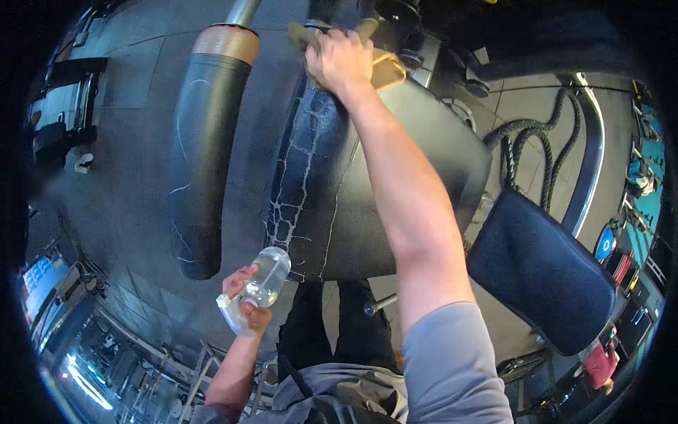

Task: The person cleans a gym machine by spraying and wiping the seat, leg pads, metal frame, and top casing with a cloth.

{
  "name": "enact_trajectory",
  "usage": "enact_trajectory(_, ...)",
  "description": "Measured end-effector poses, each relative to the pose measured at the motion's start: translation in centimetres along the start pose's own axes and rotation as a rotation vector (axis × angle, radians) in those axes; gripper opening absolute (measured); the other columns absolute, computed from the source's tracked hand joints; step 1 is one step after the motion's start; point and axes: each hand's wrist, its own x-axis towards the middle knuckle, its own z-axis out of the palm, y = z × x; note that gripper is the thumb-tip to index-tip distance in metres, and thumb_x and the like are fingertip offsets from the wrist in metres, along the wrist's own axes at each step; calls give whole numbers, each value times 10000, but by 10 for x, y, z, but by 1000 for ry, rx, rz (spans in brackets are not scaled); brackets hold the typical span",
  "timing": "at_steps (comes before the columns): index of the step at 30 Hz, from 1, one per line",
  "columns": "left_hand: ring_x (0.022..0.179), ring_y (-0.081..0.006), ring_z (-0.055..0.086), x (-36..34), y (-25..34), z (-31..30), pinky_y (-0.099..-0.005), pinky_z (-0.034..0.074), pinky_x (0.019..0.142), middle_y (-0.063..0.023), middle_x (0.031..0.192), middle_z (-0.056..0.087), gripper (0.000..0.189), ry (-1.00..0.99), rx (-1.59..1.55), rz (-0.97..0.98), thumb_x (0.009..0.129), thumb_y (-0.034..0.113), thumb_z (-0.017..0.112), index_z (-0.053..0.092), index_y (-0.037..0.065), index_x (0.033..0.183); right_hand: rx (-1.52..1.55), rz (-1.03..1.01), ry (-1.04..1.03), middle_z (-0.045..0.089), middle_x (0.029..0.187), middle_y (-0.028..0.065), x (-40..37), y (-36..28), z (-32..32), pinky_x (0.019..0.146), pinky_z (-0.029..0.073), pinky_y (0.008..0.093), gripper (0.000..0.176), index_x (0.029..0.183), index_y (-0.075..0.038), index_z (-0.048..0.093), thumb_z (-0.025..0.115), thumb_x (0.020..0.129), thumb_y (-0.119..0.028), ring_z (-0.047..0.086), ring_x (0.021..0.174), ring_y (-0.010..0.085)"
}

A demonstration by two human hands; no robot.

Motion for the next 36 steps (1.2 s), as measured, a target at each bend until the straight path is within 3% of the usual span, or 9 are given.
enact_trajectory(3,1082,-319,611,-2,-4,-1,-484,497,964,-171,1132,548,473,3,-42,17,1027,535,449,425,114,1240,-106,-345,172,526,1427,85,-94,-26,20,1079,323,718,421,1201,-173,692,597,864,-407,326,1454,391)
enact_trajectory(5,1083,-318,614,-5,-7,1,-487,496,969,-170,1136,551,475,19,-64,1,1024,538,456,430,116,1241,33,-539,-177,532,1403,47,-173,-48,19,1014,328,777,436,1193,-235,698,681,780,-374,333,1460,370)
enact_trajectory(9,962,-352,680,2,-10,-2,-492,560,835,-205,1066,602,449,60,-48,91,1018,429,525,475,34,1224,82,-795,-131,564,1348,58,-151,-26,24,1059,263,779,413,1192,-262,696,638,794,-356,386,1434,360)
enact_trajectory(12,1034,-344,660,-1,-9,-4,-475,539,894,-190,1122,572,438,35,-105,42,1025,432,510,443,61,1246,-189,-443,139,540,1436,56,-78,-18,15,1020,371,736,396,1194,-244,708,601,832,-364,405,1409,313)
enact_trajectory(14,1034,-338,663,4,0,-6,-460,546,897,-184,1114,564,434,-11,-45,35,1028,434,502,425,64,1241,-3,-329,140,465,1484,193,-49,-23,1,1176,244,631,421,1272,-108,688,548,918,-290,310,1438,464)
enact_trajectory(19,1010,-331,671,6,-15,-8,-422,561,869,-204,1101,567,461,-13,-63,162,1051,455,428,427,34,1239,-146,-130,184,481,1496,165,-100,-56,-3,1206,233,565,424,1205,-107,724,559,890,-337,249,1471,452)
enact_trajectory(24,964,-308,655,8,-12,-43,-404,554,840,-215,1048,660,509,-171,-40,238,1057,449,386,528,-23,1183,108,-163,238,440,1523,77,-257,-103,60,1038,298,780,448,1182,-150,711,693,790,-366,213,1486,453)
enact_trajectory(31,839,-280,650,-53,-15,-157,-402,545,754,-164,919,723,581,-274,116,175,1043,494,395,627,-37,1005,174,9,182,235,1653,78,-467,-161,113,1047,312,763,841,1460,-350,498,820,686,-280,121,1509,485)
enact_trajectory(36,791,-291,670,-87,-25,-215,-399,543,704,-157,873,714,473,-515,248,64,1033,436,447,603,-9,990,191,770,393,172,1653,192,-433,-33,92,1065,195,806,637,1559,-297,346,526,972,-467,53,1496,531)
